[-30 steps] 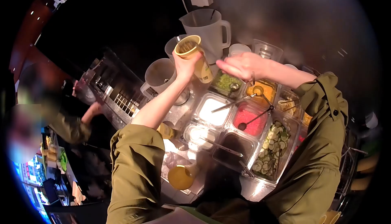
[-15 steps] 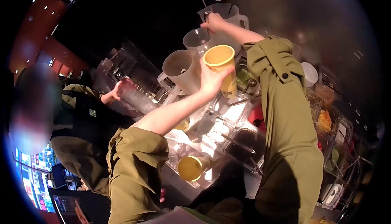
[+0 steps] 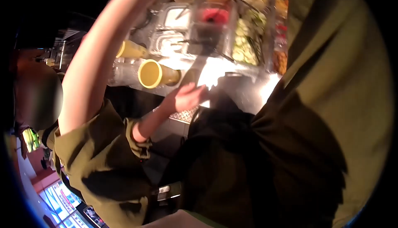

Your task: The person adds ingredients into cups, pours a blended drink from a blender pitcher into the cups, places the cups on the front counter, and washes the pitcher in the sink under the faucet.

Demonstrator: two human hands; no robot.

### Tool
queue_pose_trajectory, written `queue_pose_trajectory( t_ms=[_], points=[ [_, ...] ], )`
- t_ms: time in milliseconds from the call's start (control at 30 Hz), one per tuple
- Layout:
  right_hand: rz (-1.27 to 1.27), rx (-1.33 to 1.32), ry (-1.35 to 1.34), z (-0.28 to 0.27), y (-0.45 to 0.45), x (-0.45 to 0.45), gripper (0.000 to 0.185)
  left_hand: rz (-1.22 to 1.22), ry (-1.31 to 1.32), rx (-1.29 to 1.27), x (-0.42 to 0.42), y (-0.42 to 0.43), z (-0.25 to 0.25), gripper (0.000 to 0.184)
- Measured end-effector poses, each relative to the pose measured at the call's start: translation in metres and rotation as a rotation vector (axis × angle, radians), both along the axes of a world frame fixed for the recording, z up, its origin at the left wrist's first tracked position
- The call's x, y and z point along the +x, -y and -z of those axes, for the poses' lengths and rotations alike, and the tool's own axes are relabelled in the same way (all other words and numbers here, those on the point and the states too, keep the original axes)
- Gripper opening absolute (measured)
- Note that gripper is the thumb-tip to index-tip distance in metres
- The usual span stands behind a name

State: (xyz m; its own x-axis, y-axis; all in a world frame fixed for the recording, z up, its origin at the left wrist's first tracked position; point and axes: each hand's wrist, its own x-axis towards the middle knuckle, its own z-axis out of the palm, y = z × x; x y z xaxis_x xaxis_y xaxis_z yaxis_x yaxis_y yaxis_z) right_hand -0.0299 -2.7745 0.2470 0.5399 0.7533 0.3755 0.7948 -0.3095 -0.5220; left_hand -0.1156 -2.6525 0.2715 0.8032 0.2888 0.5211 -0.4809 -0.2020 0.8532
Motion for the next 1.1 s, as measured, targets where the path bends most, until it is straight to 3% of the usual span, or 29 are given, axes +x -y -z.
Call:
queue_pose_trajectory(
  t_ms=[133,267,533,633,733,900,933,967,1100],
  points=[
    [-0.059,-0.196,0.038,0.05,0.1,-0.153,0.024,0.002,0.083,-0.05,-0.079,0.091,-0.017,0.073],
    [0.138,-0.315,-0.008,0.074,0.201,-0.256,0.024,0.04,-0.043,-0.11,-0.16,0.165,0.012,0.073],
    [1.073,-0.264,0.065,-0.042,0.442,-0.383,0.026,0.547,-0.284,-0.049,-0.252,0.248,0.189,0.067],
    [1.349,-0.229,0.093,-0.079,0.516,-0.459,0.027,0.534,-0.337,-0.01,-0.273,0.266,0.224,0.062],
    [1.533,-0.17,0.059,-0.076,0.588,-0.512,0.028,0.416,-0.363,0.055,-0.271,0.273,0.25,0.058],
    [1.71,-0.091,-0.106,0.012,0.69,-0.616,0.03,0.088,-0.332,0.119,-0.294,0.279,0.285,0.05],
    [1.62,-0.056,-0.037,0.038,0.703,-0.63,0.032,-0.021,-0.295,0.136,-0.305,0.282,0.288,0.048],
    [1.695,-0.056,-0.211,0.066,0.721,-0.644,0.033,-0.027,-0.283,0.151,-0.317,0.288,0.292,0.048],
    [1.77,-0.043,-0.501,0.165,0.81,-0.67,0.029,0.088,-0.255,0.149,-0.388,0.372,0.302,0.036]
  ],
)
